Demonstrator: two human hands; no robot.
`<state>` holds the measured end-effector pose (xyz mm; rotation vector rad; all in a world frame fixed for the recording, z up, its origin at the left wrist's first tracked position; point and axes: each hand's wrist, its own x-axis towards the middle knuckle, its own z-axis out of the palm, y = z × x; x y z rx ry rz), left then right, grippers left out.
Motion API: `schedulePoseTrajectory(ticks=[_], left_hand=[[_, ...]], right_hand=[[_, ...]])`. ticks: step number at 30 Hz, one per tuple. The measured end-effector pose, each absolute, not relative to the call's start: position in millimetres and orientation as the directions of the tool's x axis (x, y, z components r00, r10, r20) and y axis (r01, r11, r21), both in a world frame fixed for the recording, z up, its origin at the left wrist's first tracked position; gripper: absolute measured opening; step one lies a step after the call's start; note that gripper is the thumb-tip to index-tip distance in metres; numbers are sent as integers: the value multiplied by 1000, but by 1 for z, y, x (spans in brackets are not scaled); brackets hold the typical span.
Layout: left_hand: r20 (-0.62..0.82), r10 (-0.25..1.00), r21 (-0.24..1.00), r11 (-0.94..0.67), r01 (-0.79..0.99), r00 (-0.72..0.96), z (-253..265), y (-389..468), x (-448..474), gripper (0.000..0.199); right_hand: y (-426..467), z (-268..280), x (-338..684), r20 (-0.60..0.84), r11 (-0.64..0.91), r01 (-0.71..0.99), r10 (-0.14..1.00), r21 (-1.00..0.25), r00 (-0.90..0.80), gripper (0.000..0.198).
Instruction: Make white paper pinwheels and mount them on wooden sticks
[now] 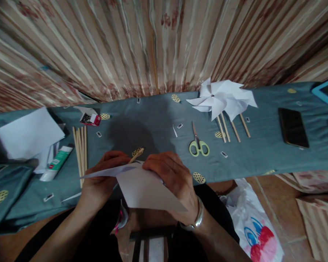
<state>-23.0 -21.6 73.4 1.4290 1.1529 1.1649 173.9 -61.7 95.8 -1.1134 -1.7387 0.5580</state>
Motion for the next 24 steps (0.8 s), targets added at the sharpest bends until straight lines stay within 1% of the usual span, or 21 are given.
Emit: schedulePoseTrajectory(ticks=[3, 5, 9, 11, 14, 19, 24], left_hand=[[115, 987, 984, -128, 124, 109, 77, -20, -27, 13], [87, 993, 990, -95, 103, 83, 79, -18, -30, 13], [29, 1000, 999, -29, 45, -11, 80, -14, -36, 12], [16, 1000, 1000, -15, 19, -24, 80, -13, -38, 13], [-19, 999, 1000, 19, 8, 27, 83, -15, -37, 11], [-101, 987, 994, 96, 48, 126, 90, -21, -31, 9], [-43, 987, 998, 37, 42, 158, 89, -23, -29, 9]], right_hand=[[-61, 97, 173, 525, 531, 458, 837, -713, -153, 28], [-60, 99, 172, 553, 560, 466, 816, -685, -169, 29], [-59, 103, 171, 567, 562, 462, 811, -686, -146, 30], [-59, 104, 170, 562, 559, 458, 814, -691, -146, 29], [-59, 104, 169, 554, 560, 445, 817, -699, -159, 27], [-59, 104, 168, 535, 552, 430, 827, -714, -174, 28], [-60, 103, 169, 549, 561, 438, 819, -702, -169, 24]])
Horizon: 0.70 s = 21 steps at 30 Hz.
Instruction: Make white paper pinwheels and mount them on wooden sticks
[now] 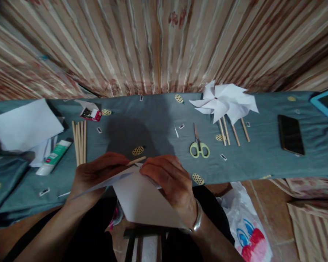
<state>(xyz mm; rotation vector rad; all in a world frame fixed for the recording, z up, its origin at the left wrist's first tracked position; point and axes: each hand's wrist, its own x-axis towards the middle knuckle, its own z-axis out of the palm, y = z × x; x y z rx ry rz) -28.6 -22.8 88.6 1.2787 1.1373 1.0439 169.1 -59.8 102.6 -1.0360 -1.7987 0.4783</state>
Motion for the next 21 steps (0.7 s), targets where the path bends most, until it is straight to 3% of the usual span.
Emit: schedulePoseTrajectory(ticks=[7, 15, 21], left_hand=[[-8, 985, 995, -8, 98, 170, 85, -26, -28, 10], [-13, 990, 1000, 13, 3, 142, 84, -27, -26, 2], [5, 994, 999, -9, 37, 113, 90, -26, -24, 5]], right_hand=[[-59, 100, 168, 573, 563, 469, 808, -680, -138, 23], [-62, 95, 168, 572, 552, 458, 813, -697, -108, 24], [-63, 91, 166, 577, 557, 460, 809, -692, -112, 26]])
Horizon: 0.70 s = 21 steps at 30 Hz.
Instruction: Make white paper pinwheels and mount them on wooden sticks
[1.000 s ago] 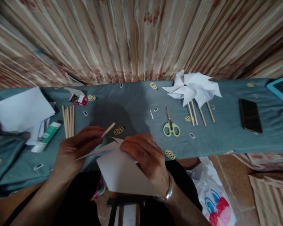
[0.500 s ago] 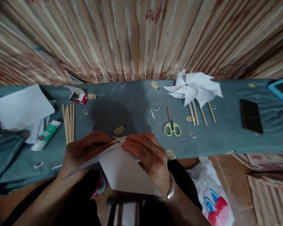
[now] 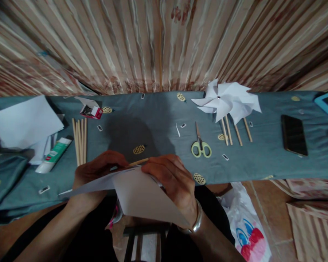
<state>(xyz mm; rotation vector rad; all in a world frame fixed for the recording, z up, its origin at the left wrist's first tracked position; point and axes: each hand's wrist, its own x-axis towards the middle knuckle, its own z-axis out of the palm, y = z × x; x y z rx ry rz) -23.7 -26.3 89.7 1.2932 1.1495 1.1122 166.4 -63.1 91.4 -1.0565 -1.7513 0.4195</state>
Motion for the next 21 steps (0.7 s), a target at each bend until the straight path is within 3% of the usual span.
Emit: schedulePoseTrajectory(ticks=[9, 15, 21], left_hand=[[53, 992, 997, -60, 58, 113, 92, -24, -23, 15], [-23, 991, 999, 19, 38, 128, 88, -26, -25, 1], [-49, 987, 999, 46, 26, 152, 89, -24, -25, 3]], right_hand=[[-60, 95, 164, 592, 572, 465, 797, -676, -120, 23], [-61, 97, 166, 560, 547, 460, 819, -699, -124, 23], [-61, 97, 167, 559, 541, 465, 822, -701, -113, 21]])
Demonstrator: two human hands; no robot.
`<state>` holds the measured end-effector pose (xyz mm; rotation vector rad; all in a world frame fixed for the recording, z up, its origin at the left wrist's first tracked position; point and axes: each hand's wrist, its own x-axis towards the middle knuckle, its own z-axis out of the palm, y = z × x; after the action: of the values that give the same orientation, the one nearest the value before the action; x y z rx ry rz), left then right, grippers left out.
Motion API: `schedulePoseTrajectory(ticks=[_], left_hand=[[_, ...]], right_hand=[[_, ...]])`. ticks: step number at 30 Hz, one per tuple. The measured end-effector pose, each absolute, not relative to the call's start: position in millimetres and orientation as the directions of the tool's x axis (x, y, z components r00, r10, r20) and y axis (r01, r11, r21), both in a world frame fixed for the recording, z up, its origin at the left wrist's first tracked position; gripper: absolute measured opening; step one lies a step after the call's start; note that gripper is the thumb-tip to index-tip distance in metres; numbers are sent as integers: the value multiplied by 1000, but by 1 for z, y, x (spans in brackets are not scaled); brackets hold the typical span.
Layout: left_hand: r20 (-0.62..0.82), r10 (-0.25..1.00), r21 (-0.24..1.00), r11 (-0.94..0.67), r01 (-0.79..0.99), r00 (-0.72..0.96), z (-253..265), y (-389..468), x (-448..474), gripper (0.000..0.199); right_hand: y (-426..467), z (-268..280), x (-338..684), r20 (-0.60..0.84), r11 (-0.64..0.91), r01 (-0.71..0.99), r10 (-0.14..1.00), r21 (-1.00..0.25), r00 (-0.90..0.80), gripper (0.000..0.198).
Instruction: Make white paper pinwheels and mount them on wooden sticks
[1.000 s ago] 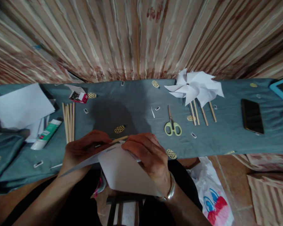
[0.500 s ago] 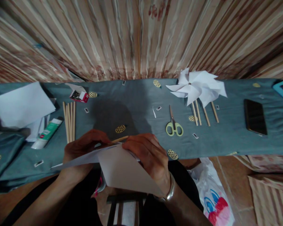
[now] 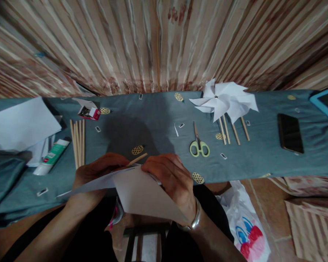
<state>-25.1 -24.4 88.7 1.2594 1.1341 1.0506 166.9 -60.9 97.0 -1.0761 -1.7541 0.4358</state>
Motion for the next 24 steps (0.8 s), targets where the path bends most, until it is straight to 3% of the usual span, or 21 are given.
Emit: schedulePoseTrajectory(ticks=[12, 24], left_hand=[[-103, 981, 991, 88, 97, 164, 95, -24, -24, 4], [-44, 982, 994, 25, 104, 185, 97, -25, -24, 9]], right_hand=[[-60, 93, 168, 607, 574, 447, 790, -686, -83, 25], [-60, 95, 170, 595, 566, 491, 795, -662, -115, 23]])
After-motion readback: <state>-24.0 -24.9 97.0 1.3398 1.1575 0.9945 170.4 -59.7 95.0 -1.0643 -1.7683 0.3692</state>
